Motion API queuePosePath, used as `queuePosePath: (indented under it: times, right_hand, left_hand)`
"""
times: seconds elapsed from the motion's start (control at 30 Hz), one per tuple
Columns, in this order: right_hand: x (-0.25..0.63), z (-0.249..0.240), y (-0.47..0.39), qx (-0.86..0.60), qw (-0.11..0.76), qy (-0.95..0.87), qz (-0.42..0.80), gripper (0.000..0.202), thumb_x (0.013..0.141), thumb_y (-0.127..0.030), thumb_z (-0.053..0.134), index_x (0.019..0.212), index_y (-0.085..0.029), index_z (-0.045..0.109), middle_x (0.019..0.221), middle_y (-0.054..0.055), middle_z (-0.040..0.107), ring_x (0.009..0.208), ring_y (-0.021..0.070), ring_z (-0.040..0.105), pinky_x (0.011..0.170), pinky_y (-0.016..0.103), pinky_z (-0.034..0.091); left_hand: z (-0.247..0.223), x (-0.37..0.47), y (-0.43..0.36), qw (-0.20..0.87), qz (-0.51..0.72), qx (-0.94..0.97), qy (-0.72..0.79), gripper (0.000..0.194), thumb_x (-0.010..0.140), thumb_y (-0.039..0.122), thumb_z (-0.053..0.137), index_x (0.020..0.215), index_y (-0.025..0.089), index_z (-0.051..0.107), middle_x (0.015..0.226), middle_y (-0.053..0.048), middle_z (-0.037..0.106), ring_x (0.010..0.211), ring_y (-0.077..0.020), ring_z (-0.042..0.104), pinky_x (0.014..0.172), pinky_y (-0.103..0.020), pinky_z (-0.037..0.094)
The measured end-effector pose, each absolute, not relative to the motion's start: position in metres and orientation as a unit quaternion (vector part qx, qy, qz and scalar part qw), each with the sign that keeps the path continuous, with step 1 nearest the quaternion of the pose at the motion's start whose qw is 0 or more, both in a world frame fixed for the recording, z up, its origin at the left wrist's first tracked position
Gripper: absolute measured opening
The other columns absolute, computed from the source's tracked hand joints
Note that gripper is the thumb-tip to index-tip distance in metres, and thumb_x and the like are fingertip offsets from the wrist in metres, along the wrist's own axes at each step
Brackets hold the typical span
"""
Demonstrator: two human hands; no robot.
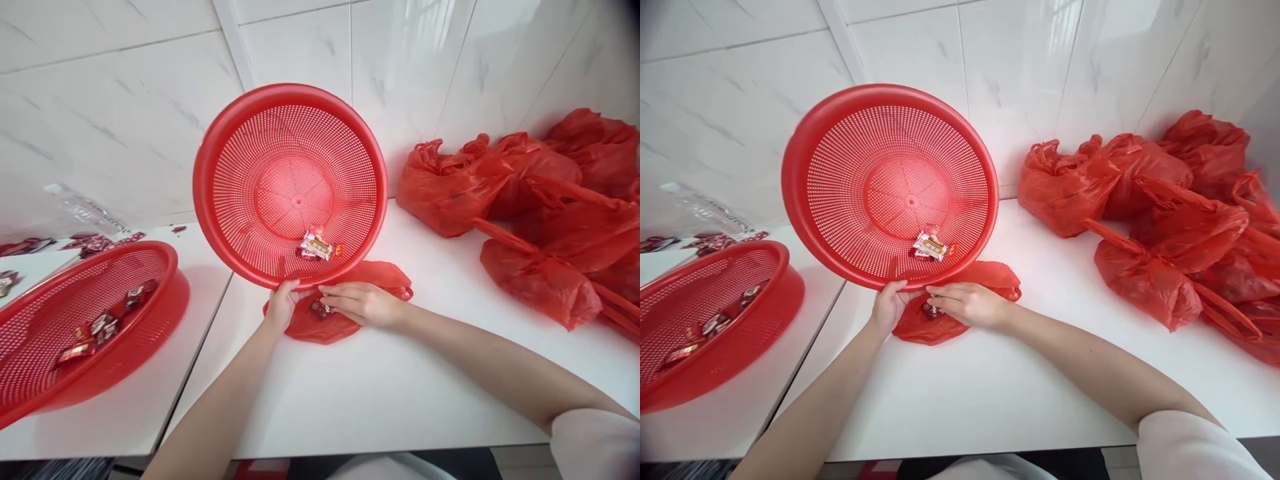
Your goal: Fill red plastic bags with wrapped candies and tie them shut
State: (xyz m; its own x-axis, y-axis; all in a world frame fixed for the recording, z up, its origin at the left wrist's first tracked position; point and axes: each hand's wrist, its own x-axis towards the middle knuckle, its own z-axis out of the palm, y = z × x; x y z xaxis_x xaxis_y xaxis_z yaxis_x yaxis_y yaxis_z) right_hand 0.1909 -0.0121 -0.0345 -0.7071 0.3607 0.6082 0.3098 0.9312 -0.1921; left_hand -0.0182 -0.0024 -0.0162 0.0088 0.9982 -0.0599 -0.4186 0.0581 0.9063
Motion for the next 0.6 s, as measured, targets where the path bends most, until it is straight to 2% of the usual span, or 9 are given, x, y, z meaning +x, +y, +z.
queuePosePath:
  times: [0.13,0.23,0.33,0.47,0.53,0.6]
  right_hand:
    - [0.193,-0.043,-0.004,-0.237,0.281,-0.929,0.037,0.031,0.098,-0.025,0.043,0.119,-0.017,0.064,0.130,0.011,0.062,0.111,0.0219,0.064,0.096,0.039,0.053]
    - [0.192,-0.050,0.001,-0.313,0.247,-0.915,0.063,0.033,0.098,-0.017,0.040,0.124,-0.017,0.060,0.124,0.010,0.065,0.112,0.0209,0.063,0.096,0.037,0.052]
    - [0.191,-0.055,0.003,-0.373,0.227,-0.897,0.068,0.039,0.095,-0.008,0.037,0.129,-0.015,0.056,0.118,0.011,0.067,0.103,0.0204,0.066,0.090,0.035,0.054]
    - [0.192,-0.048,-0.002,-0.362,0.263,-0.894,0.032,0.033,0.095,-0.012,0.038,0.118,-0.013,0.062,0.109,0.013,0.070,0.098,0.0212,0.067,0.087,0.036,0.054]
    - [0.193,-0.040,-0.005,-0.310,0.305,-0.901,0.002,0.030,0.096,-0.017,0.041,0.114,-0.016,0.064,0.111,0.011,0.070,0.103,0.0220,0.065,0.092,0.039,0.052]
    - [0.195,-0.032,-0.007,-0.303,0.339,-0.890,-0.031,0.030,0.096,-0.020,0.043,0.119,-0.019,0.062,0.121,0.011,0.067,0.112,0.0247,0.060,0.102,0.048,0.043]
  left_hand:
    - [-0.012,-0.022,0.001,0.602,0.604,0.352,0.386,0.044,0.067,0.019,0.061,0.111,0.016,0.063,0.105,-0.007,0.073,0.111,-0.0307,0.063,0.092,-0.050,0.053]
    - [-0.011,-0.022,0.002,0.604,0.611,0.340,0.383,0.043,0.067,0.018,0.060,0.110,0.016,0.062,0.106,-0.007,0.072,0.112,-0.0303,0.062,0.093,-0.050,0.052]
    - [-0.012,-0.023,0.002,0.609,0.600,0.343,0.388,0.038,0.069,0.019,0.058,0.107,0.016,0.062,0.107,-0.008,0.072,0.113,-0.0296,0.061,0.093,-0.050,0.052]
    - [-0.015,-0.021,0.002,0.623,0.588,0.349,0.380,0.041,0.070,0.020,0.057,0.111,0.017,0.061,0.110,-0.008,0.071,0.114,-0.0293,0.061,0.094,-0.050,0.051]
    - [-0.016,-0.019,0.000,0.633,0.579,0.354,0.373,0.043,0.070,0.020,0.058,0.114,0.016,0.061,0.110,-0.009,0.071,0.115,-0.0300,0.061,0.095,-0.051,0.051]
    - [-0.017,-0.016,-0.003,0.644,0.563,0.362,0.370,0.045,0.071,0.020,0.058,0.115,0.015,0.061,0.108,-0.010,0.072,0.114,-0.0311,0.061,0.095,-0.051,0.051]
